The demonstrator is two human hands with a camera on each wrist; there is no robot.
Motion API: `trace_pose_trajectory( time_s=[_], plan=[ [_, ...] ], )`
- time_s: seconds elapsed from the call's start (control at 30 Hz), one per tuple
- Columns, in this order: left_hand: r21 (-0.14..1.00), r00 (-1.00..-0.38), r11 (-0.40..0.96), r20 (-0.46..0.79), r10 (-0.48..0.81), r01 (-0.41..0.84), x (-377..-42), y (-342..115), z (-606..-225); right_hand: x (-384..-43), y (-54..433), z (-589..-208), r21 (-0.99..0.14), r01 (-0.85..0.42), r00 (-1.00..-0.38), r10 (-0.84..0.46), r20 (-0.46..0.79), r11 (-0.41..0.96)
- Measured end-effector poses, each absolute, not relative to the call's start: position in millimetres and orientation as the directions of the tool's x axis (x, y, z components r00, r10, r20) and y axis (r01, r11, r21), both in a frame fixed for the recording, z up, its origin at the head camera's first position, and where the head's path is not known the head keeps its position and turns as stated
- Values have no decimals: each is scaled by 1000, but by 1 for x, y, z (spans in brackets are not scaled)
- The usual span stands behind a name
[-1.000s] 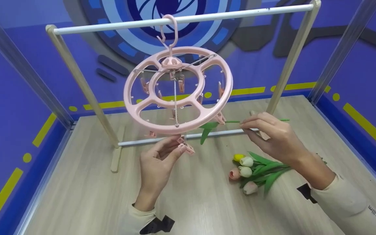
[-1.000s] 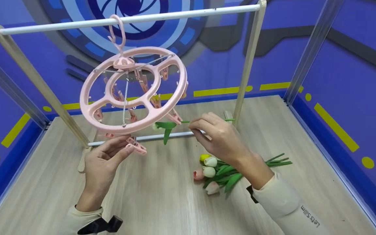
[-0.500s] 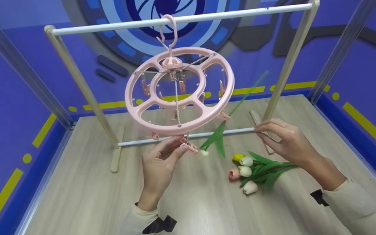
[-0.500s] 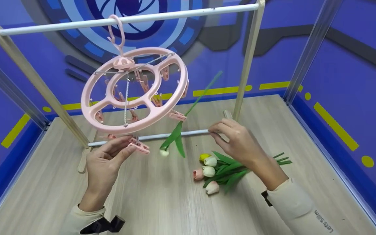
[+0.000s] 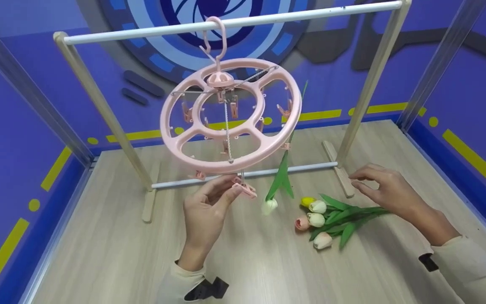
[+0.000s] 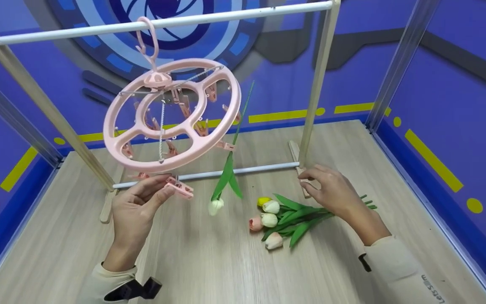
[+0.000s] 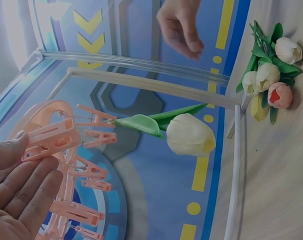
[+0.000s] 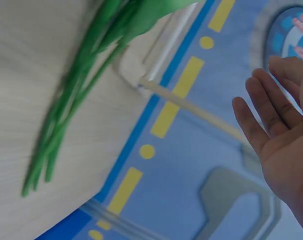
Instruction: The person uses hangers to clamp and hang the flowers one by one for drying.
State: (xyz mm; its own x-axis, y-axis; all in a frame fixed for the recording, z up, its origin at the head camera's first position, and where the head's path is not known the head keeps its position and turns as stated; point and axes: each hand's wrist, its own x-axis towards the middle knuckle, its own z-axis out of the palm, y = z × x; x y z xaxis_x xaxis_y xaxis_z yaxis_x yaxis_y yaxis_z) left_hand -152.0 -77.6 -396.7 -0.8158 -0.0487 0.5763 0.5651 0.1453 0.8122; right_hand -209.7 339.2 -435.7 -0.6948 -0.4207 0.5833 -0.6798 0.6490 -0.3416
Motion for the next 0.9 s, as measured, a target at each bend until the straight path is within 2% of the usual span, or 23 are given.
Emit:
trace_pose_trajectory(
  time_s=[0.27, 0.57, 0.73, 0.9],
  plan=[
    [788, -789, 142, 611, -61, 599, -155, -77, -398, -207, 366, -456, -363, -584, -795, -421, 436, 726],
    [802, -802, 137, 594, -63, 582, -154, -78, -398, -204, 388, -475, -436, -470, -883, -413, 224, 768],
    [803, -804, 134, 592, -65, 581, -155, -78, -398, -201, 395, -484, -435, -441, -896, -409, 171, 785],
    [793, -792, 118, 607, -72, 597, -156, -77, -397, -200, 401, -493, -406, -444, -896, -409, 174, 799]
  ],
)
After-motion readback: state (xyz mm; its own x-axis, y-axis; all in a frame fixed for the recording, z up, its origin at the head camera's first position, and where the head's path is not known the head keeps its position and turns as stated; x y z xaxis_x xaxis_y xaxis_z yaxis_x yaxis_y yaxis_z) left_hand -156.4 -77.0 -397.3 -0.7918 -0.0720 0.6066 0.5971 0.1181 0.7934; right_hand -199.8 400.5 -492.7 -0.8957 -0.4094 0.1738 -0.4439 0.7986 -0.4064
